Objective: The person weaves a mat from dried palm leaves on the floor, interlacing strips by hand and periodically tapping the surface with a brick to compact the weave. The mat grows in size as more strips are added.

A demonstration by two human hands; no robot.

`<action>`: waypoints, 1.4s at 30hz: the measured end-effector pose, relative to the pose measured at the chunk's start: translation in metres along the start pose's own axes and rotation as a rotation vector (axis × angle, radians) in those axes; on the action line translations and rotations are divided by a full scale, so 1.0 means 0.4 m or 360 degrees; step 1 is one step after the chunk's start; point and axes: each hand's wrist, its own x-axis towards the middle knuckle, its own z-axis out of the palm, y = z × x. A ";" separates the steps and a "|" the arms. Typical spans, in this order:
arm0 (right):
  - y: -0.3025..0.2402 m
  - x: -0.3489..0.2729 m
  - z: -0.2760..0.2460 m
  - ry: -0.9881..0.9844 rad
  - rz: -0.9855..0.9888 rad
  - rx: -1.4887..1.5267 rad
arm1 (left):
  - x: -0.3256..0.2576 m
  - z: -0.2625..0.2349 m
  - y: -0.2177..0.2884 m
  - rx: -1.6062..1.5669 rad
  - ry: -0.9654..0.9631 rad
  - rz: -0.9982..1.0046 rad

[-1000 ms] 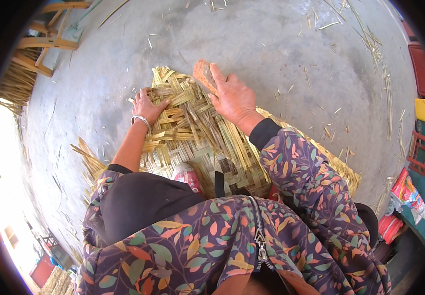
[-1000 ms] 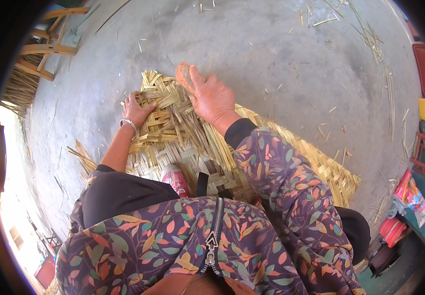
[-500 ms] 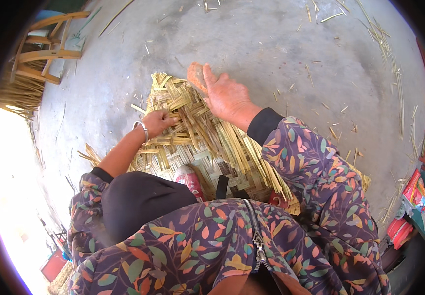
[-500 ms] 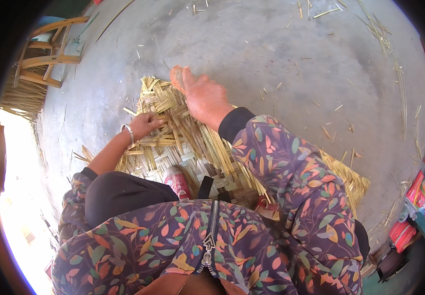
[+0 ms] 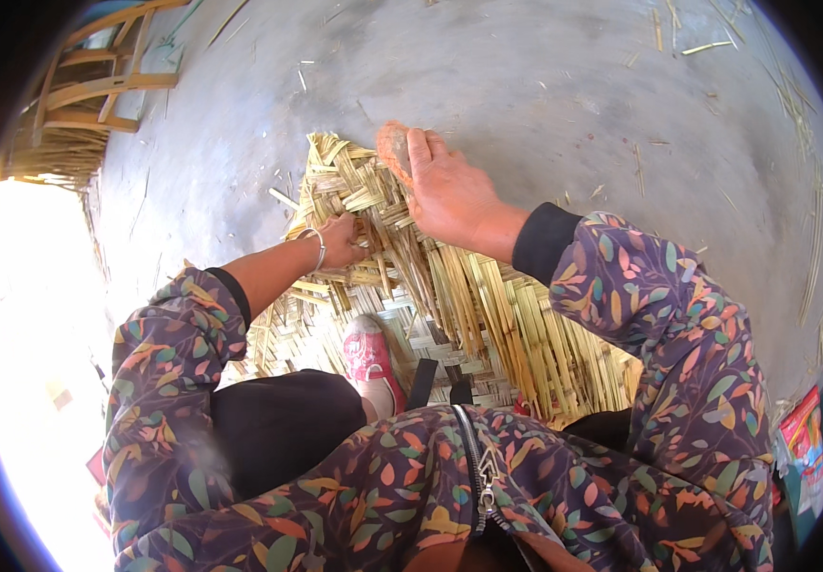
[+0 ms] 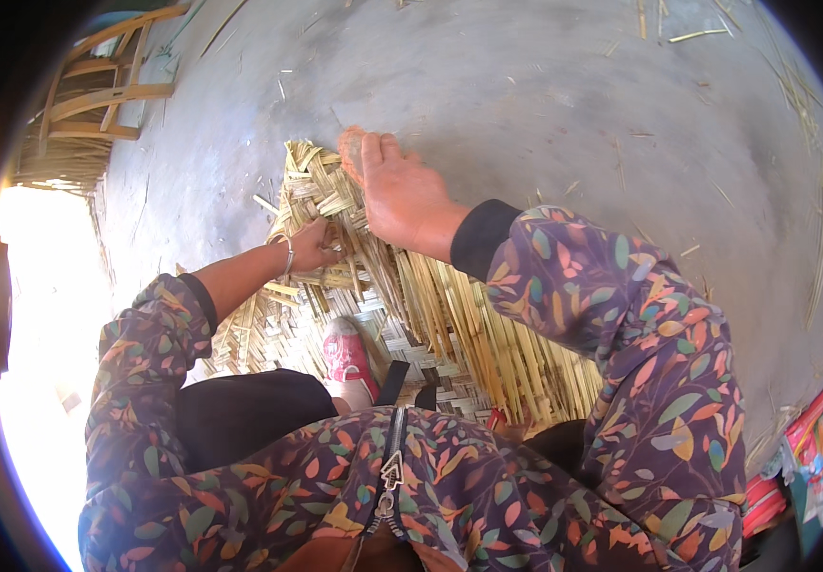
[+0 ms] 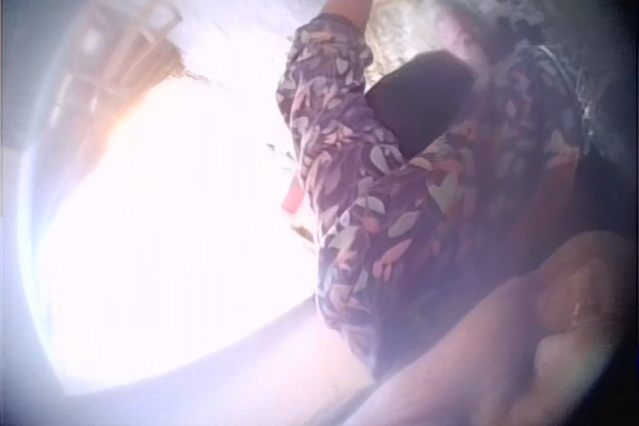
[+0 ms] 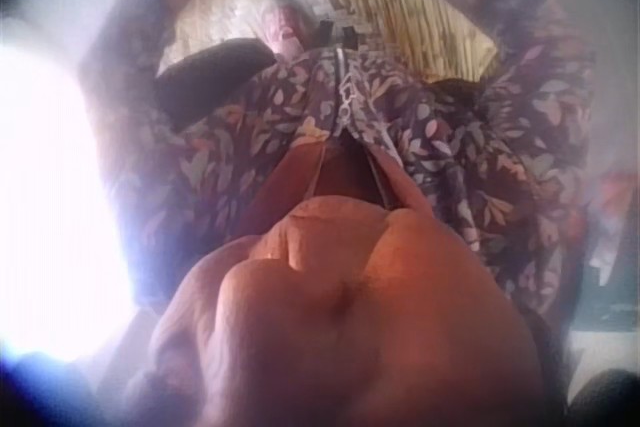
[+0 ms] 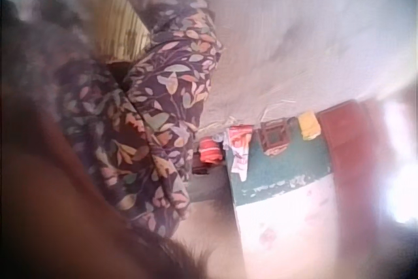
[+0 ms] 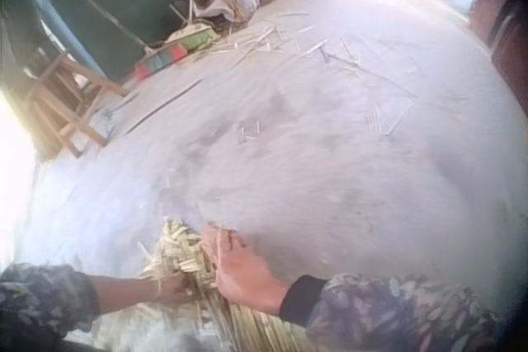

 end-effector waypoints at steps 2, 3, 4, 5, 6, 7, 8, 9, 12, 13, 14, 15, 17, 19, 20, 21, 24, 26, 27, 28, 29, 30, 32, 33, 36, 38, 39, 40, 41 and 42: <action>0.026 0.012 -0.016 -0.0049 0.0023 0.0042 | 0.017 -0.002 0.013 -0.0072 0.0056 -0.0035; 0.036 0.012 -0.022 -0.0029 0.0018 0.0055 | 0.017 0.009 0.025 -0.0023 0.0176 -0.0019; 0.044 0.011 -0.025 -0.0044 0.0019 0.0057 | 0.019 0.010 0.032 -0.0001 0.0193 -0.0021; 0.050 0.007 -0.027 -0.0018 -0.0001 0.0046 | 0.023 0.015 0.043 0.0023 0.0182 -0.0055; 0.054 0.003 -0.030 -0.0028 -0.0012 0.0045 | 0.027 0.018 0.054 0.0062 0.0162 -0.0122; 0.058 -0.003 -0.034 -0.0008 -0.0019 0.0054 | 0.029 0.022 0.068 0.0081 0.0166 -0.0175; 0.065 -0.008 -0.041 -0.0009 -0.0008 0.0056 | 0.039 0.020 0.082 0.0093 0.0165 -0.0196; 0.069 -0.015 -0.050 -0.0011 0.0002 0.0058 | 0.045 0.017 0.097 0.0105 0.0163 -0.0217; 0.069 -0.044 -0.078 0.0014 0.0020 0.0062 | 0.035 0.011 0.136 0.0132 0.0150 -0.0274; 0.066 -0.055 -0.085 -0.0014 0.0004 0.0064 | 0.024 0.014 0.147 0.0136 0.0129 -0.0305; 0.062 -0.068 -0.089 -0.0046 -0.0001 0.0062 | 0.010 0.022 0.156 0.0136 0.0123 -0.0335; 0.059 -0.085 -0.089 -0.0067 -0.0008 0.0061 | -0.005 0.035 0.163 0.0143 0.0105 -0.0368; 0.048 -0.122 -0.076 -0.0067 -0.0048 0.0047 | -0.025 0.072 0.170 0.0151 0.0105 -0.0413; 0.035 -0.163 -0.052 -0.0008 -0.0070 0.0014 | -0.033 0.110 0.159 0.0159 0.0112 -0.0396; 0.021 -0.181 -0.037 0.0037 -0.0079 -0.0003 | -0.044 0.132 0.145 0.0149 0.0147 -0.0376; -0.004 -0.202 -0.017 0.0082 -0.0088 -0.0020 | -0.056 0.148 0.126 0.0167 0.0136 -0.0422; -0.155 -0.273 0.068 0.0071 -0.0130 -0.0231 | -0.171 0.205 0.038 0.0206 0.0111 -0.0213; -0.302 -0.311 0.135 -0.0007 -0.0029 -0.0382 | -0.283 0.225 -0.024 0.0223 0.0112 -0.0217; -0.384 -0.331 0.174 -0.0033 0.0009 -0.0457 | -0.352 0.230 -0.053 0.0224 0.0139 -0.0214; -0.470 -0.350 0.222 -0.0036 0.0058 -0.0528 | -0.430 0.226 -0.087 0.0197 0.0031 -0.0069; -0.556 -0.370 0.279 -0.0065 0.0089 -0.0597 | -0.524 0.225 -0.128 0.0138 -0.0052 0.0065; -0.637 -0.385 0.339 -0.0125 0.0137 -0.0670 | -0.621 0.215 -0.172 0.0091 -0.0120 0.0175; -0.769 -0.405 0.446 -0.0051 -0.0089 -0.0822 | -0.816 0.146 -0.277 0.0157 0.0447 0.0431; -0.831 -0.412 0.511 -0.0046 -0.0197 -0.0876 | -0.930 0.090 -0.361 -0.0094 0.0543 0.0612; -0.984 -0.407 0.709 -0.0054 0.0094 -0.0794 | -1.307 -0.021 -0.766 -0.0713 0.1073 0.0921; -1.058 -0.389 0.821 -0.0033 0.0131 -0.0885 | -1.528 -0.032 -1.126 -0.0772 0.1667 0.0338; -1.089 -0.381 0.875 -0.0024 0.0191 -0.0935 | -1.619 0.026 -1.332 -0.0593 0.1682 0.0238; -1.116 -0.365 0.927 -0.0035 0.0201 -0.0948 | -1.696 0.097 -1.538 -0.0391 0.1719 0.0244; -1.141 -0.351 0.980 -0.0051 0.0243 -0.0962 | -1.723 0.223 -1.734 -0.0279 0.1996 -0.0108; -1.163 -0.333 1.031 -0.0046 0.0268 -0.0959 | -1.749 0.347 -1.922 -0.0257 0.1843 -0.0483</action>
